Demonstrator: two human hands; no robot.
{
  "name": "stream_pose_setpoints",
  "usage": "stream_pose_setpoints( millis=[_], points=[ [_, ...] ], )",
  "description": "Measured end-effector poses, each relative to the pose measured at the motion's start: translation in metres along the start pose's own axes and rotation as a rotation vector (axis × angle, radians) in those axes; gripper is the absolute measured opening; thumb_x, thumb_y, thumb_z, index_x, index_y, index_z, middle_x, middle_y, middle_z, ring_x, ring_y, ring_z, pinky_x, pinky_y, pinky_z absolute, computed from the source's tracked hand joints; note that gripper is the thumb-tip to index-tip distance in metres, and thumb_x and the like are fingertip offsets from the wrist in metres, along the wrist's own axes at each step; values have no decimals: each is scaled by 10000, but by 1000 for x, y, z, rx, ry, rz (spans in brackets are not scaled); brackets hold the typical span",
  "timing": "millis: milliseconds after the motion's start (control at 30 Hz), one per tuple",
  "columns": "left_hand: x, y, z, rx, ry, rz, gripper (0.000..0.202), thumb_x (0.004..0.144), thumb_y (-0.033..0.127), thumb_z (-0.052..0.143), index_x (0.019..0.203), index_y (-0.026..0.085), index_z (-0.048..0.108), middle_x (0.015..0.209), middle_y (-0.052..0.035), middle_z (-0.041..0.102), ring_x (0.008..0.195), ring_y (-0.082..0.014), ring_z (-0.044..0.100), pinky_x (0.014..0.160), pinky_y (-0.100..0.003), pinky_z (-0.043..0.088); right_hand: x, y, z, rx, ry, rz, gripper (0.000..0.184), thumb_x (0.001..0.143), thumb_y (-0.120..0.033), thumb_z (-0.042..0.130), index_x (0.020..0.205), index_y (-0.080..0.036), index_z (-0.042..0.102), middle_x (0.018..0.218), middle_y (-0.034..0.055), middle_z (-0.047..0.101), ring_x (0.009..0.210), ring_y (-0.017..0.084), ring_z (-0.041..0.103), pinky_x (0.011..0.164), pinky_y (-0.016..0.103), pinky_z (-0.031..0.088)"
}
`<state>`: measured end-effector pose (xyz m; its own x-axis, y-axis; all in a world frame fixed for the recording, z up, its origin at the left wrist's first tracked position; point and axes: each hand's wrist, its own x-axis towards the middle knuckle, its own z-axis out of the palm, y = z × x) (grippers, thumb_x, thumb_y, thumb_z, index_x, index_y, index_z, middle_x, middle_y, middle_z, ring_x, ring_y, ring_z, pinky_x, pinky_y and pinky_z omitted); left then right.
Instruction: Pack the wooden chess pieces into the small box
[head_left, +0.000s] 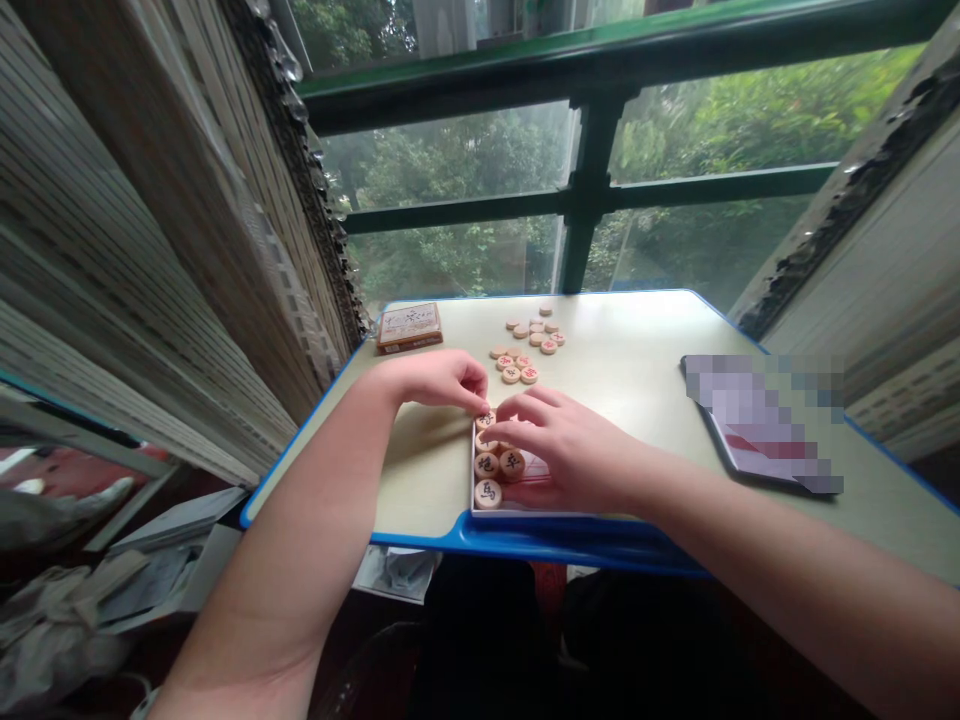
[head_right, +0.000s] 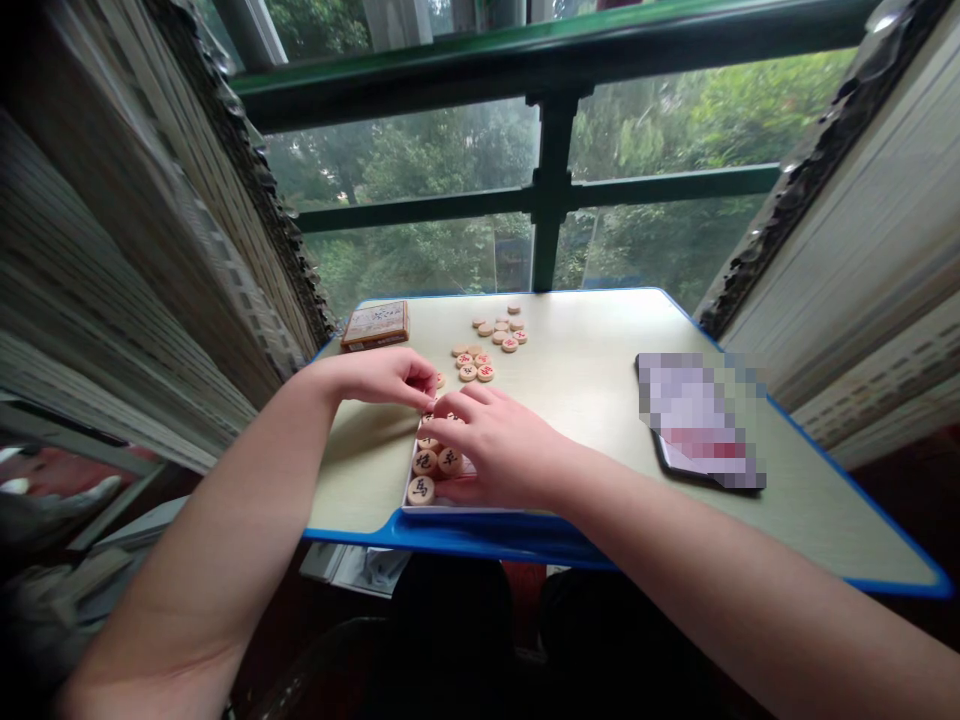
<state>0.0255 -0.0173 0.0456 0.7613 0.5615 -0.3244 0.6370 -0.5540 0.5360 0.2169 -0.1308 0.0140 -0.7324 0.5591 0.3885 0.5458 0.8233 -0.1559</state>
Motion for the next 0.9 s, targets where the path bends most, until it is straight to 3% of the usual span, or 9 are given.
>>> stream_pose_setpoints(
  millis=[267, 400, 533, 700, 900],
  points=[
    [-1, -2, -1, -9, 52, -2, 344, 688, 478, 616, 758, 142, 631, 661, 11, 552, 629, -115, 450, 565, -222, 320, -2, 2, -8, 12, -16, 0, 381, 772, -389, 614, 1096, -189, 613, 1027, 114, 591, 897, 225, 514, 798, 394, 447],
    [0, -2, 0, -29, 107, -20, 346, 720, 480, 582, 767, 144, 648, 663, 12, 573, 627, -115, 464, 580, -228, 338, -5, 20, -11, -39, 77, 89, 279, 833, -311, 534, 1058, -181, 636, 1009, 115, 605, 915, 232, 525, 822, 413, 441],
    [9, -2, 6, -31, 289, -27, 372, 792, 465, 493, 813, 140, 674, 730, -18, 639, 667, -138, 533, 618, -241, 388, -6, 43, -8, -23, 235, 243, 221, 868, -296, 495, 954, -181, 663, 954, 98, 645, 960, 240, 542, 877, 425, 425],
    [28, -7, 16, 29, 574, 22, 305, 802, 345, 503, 914, 136, 695, 859, -58, 685, 765, -168, 593, 678, -253, 448, -6, 65, -4, 159, 232, 326, 239, 875, -310, 474, 918, -194, 679, 974, 76, 675, 989, 230, 568, 928, 434, 406],
    [37, -8, 23, 4, 631, 146, 268, 758, 178, 505, 922, 157, 716, 928, -46, 703, 801, -151, 616, 756, -255, 486, -4, 77, 6, 269, 173, 366, 375, 923, -371, 367, 1069, -200, 666, 1152, 64, 654, 1114, 222, 538, 1018, 435, 347]
  ],
)
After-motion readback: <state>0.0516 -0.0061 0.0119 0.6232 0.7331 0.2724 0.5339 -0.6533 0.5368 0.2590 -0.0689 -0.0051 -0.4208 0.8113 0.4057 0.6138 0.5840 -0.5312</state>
